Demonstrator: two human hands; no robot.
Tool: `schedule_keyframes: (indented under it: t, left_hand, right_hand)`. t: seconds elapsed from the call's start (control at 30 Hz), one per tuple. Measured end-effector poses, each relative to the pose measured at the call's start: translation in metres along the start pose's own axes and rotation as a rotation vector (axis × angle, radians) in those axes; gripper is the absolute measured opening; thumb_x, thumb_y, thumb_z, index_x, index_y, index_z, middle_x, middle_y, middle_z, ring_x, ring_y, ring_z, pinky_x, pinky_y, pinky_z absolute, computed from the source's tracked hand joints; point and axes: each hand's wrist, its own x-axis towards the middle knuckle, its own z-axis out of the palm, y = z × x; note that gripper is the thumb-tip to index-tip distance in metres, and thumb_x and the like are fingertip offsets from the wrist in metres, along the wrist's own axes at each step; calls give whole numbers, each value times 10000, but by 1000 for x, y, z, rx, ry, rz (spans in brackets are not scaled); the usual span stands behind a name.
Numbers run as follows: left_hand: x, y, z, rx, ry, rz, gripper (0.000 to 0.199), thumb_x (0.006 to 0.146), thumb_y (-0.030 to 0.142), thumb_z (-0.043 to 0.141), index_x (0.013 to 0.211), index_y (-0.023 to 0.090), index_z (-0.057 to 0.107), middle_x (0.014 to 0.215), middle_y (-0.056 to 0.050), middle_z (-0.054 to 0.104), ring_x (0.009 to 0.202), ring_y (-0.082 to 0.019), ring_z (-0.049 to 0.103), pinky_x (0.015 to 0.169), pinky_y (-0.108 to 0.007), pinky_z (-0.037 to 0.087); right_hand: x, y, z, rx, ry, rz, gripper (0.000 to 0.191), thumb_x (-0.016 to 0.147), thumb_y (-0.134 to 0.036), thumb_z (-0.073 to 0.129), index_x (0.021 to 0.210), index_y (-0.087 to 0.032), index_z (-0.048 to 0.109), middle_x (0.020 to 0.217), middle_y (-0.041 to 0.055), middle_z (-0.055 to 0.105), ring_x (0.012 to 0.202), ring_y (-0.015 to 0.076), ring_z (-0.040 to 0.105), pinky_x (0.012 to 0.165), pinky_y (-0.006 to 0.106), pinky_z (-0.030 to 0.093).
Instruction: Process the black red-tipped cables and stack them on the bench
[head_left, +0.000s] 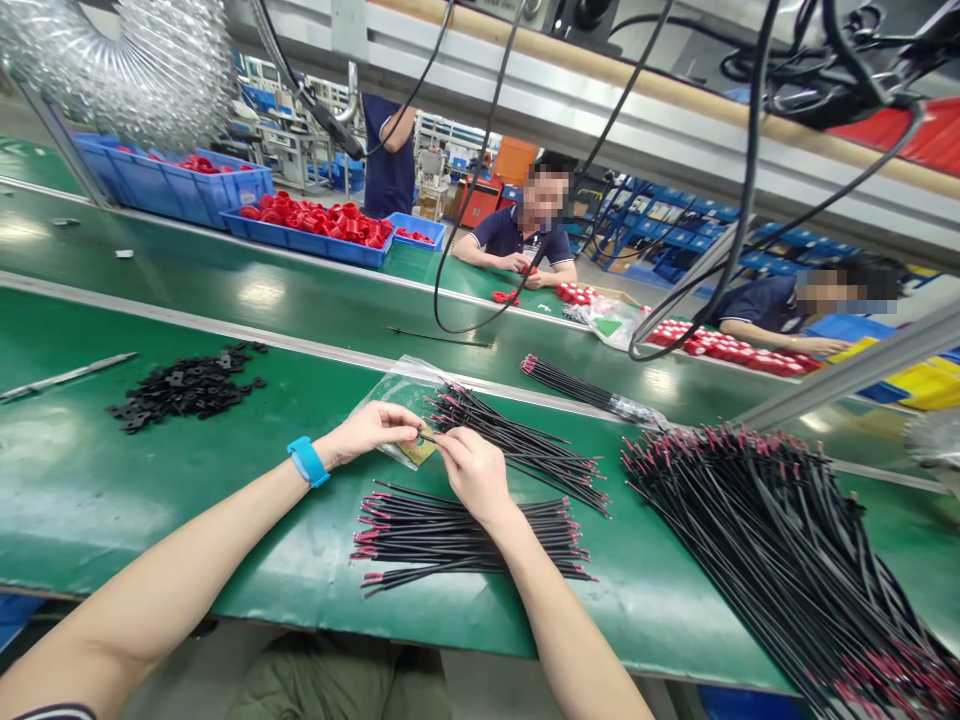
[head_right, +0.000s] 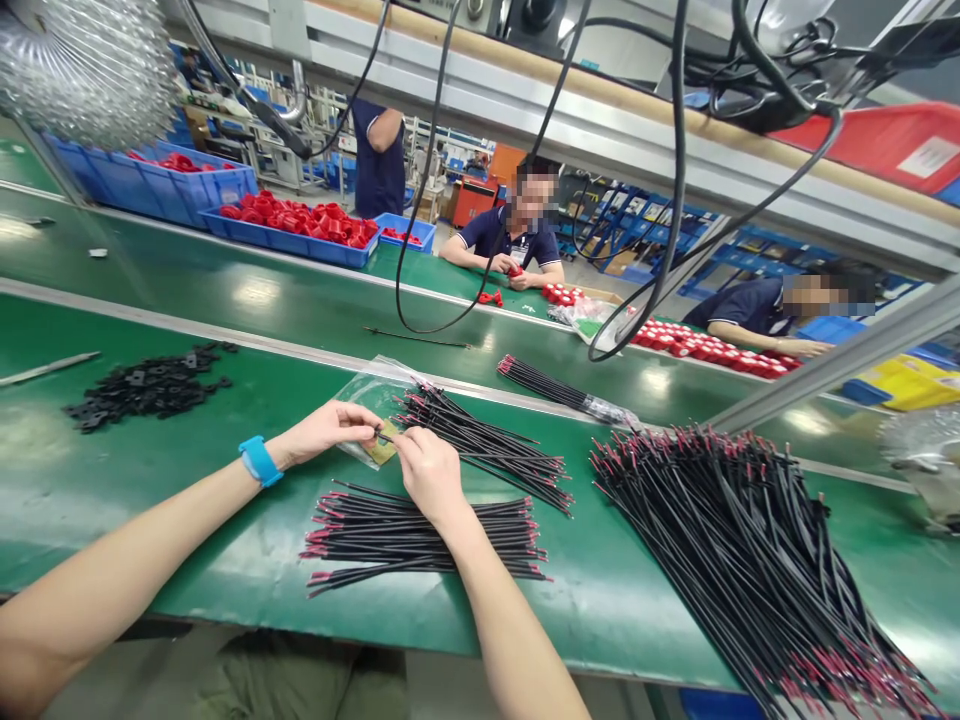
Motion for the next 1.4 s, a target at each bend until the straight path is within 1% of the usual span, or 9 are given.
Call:
schedule_keyframes:
  t: [0.1,0.23,0.5,0.67,0.83,0.93,1.03,1.27,1.4]
  left_hand:
    - [-2,-1,9,39,18,28,362,728,352,769,985,102,716,941,-97,712,829,-187,657,825,-348,530]
    - [-6,1,18,191,25,183,303,790,364,712,973,123,730,958,-93,697,859,-186,644,804,-324,532]
    - [-14,11,34,401,6,451,197,849,300,662,954,164,758,891,-93,679,830,-166,633,773,-292,522]
    - [-13,7,33,295,24,361,252,828,323,678,1005,157,744,938,-99,656,785,-157,629,689,-276,546]
    - [-11,1,29,90,26,178,587,766,329,735,1309,182,566,1027,-81,638,858,-172,631,739,-311,564]
    - [-9,-2,28,39,5,127,531,805,353,689,1274,132,575,933,-72,645,783,-153,630,758,-324,554]
    - [-9,-1,30,-2,-26,138,562,784,311,709,1292,127,555,961,-84,643,805,-159,627,764,-333,549]
    - [-15,8,34,77,-38,244,666,784,234,685,1409,185,459,1014,-88,639,835,-164,607,726,-329,559]
    - [-14,9,29,198,-11,270,690,777,244,702,1419,195,453,1091,-98,640,930,-179,614,864,-368,536]
  right_hand:
    - [-2,0,3,-125,-4,-48,243,981,-191,445,1002,-141,682,890,80,653,795,158,589,699,257,416]
    - [-1,-4,0,-105,-50,28,267,985,-222,429,947,-144,682,779,64,627,670,143,557,621,256,380]
    - [-2,-3,10,536,-156,400,292,933,-263,493,748,-163,696,722,32,659,666,146,597,648,229,433]
    - [1,-5,9,575,-113,409,293,932,-298,510,757,-154,697,739,32,651,671,142,581,652,227,433]
    - [4,-11,1,412,-27,294,245,947,-297,520,861,-170,711,763,36,626,676,128,568,659,221,426]
    - [1,-10,4,302,-45,231,241,965,-296,496,923,-186,706,794,43,625,704,133,575,672,225,425]
    - [-1,-7,7,238,-81,217,273,982,-295,459,926,-187,704,778,46,616,699,137,572,668,231,421]
    - [2,-6,4,379,-140,320,331,967,-284,479,732,-173,683,696,24,621,642,133,565,628,231,410]
    - [1,-3,3,354,-132,285,245,960,-273,506,849,-188,708,804,23,661,714,128,603,684,222,433]
